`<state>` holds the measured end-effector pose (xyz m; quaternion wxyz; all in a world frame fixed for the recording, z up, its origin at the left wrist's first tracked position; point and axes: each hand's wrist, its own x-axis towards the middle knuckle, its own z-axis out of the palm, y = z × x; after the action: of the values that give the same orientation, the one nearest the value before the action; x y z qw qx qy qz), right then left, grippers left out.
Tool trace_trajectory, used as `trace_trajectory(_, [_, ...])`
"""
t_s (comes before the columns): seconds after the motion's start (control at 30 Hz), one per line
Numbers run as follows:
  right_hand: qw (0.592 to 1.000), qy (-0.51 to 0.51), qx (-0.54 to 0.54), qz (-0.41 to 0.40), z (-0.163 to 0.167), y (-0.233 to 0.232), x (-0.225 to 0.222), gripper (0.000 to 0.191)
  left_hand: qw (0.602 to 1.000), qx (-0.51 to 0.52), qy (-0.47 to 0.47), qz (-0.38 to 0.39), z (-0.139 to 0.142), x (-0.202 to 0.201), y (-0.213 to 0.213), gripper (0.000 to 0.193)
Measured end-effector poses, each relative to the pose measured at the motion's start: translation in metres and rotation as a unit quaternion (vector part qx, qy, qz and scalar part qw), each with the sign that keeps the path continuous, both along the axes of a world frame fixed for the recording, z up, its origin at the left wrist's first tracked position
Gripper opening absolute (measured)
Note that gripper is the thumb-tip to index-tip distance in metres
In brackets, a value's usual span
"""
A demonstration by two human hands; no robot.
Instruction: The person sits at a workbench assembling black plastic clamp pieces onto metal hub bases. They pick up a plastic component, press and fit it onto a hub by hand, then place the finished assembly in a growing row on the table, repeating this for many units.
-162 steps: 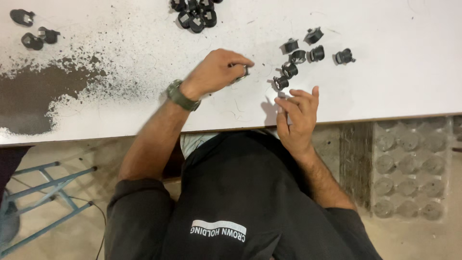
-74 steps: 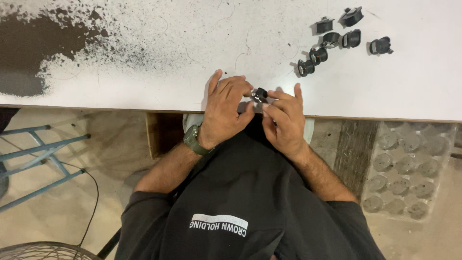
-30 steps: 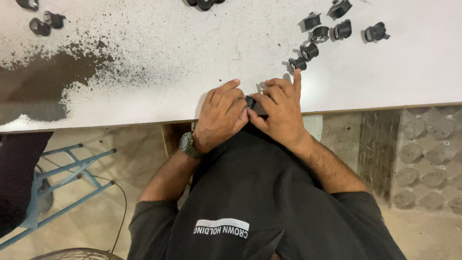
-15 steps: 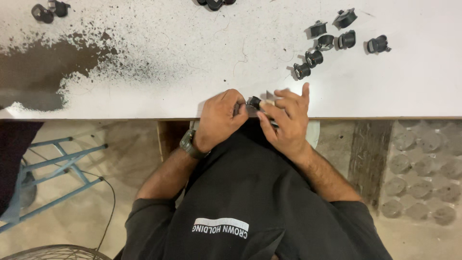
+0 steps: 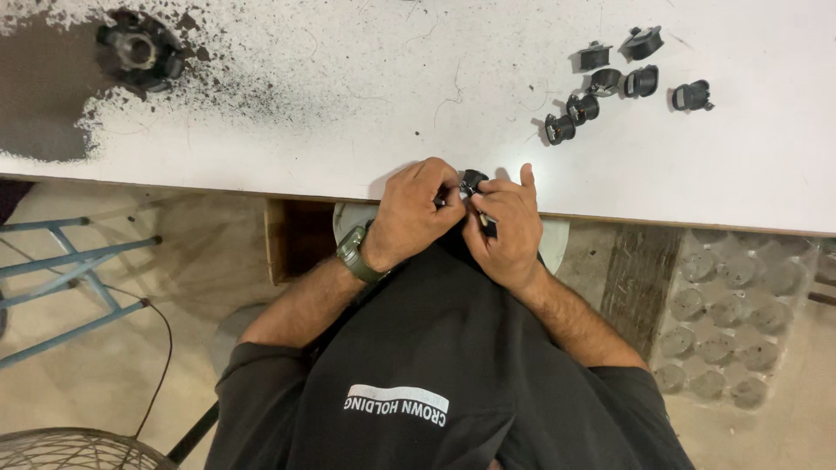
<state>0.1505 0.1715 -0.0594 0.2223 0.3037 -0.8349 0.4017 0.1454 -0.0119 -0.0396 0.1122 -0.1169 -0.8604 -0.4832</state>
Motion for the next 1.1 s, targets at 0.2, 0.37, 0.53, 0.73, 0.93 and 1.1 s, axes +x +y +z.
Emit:
trace_trajectory(0.2, [1.000,-0.019,0.008,-0.003,0.006,0.002,0.002,0.035,1.000,0.023,-0.008,-0.010,0.002,0.000,0.004,0.014])
trace_trajectory(0.37, [0.993,-0.023,0.061,-0.098,0.028,0.034,-0.021,0.032,0.995,0.076,-0.004,-0.070,0.019,-0.008,0.015,0.016])
trace_trajectory(0.53, [0.984,0.069,0.165,-0.010,0.046,0.054,-0.047,0.025,0.998,0.018,0.045,-0.036,0.032,-0.029,-0.002,0.014])
trace_trajectory(0.73, [0.941,0.057,0.331,0.038,0.033,0.089,-0.150,0.020,0.996,-0.039,0.085,0.012,0.030,-0.015,-0.062,0.011])
trace_trajectory(0.93, [0.952,0.111,0.273,-0.083,0.047,0.135,-0.227,0.015,0.949,-0.252,0.107,0.156,0.031,0.007,-0.135,0.011])
trace_trajectory(1.1, [0.982,-0.051,0.173,-0.047,0.041,0.076,-0.173,0.042,0.957,-0.172,0.083,0.217,0.041,0.020,-0.144,0.012])
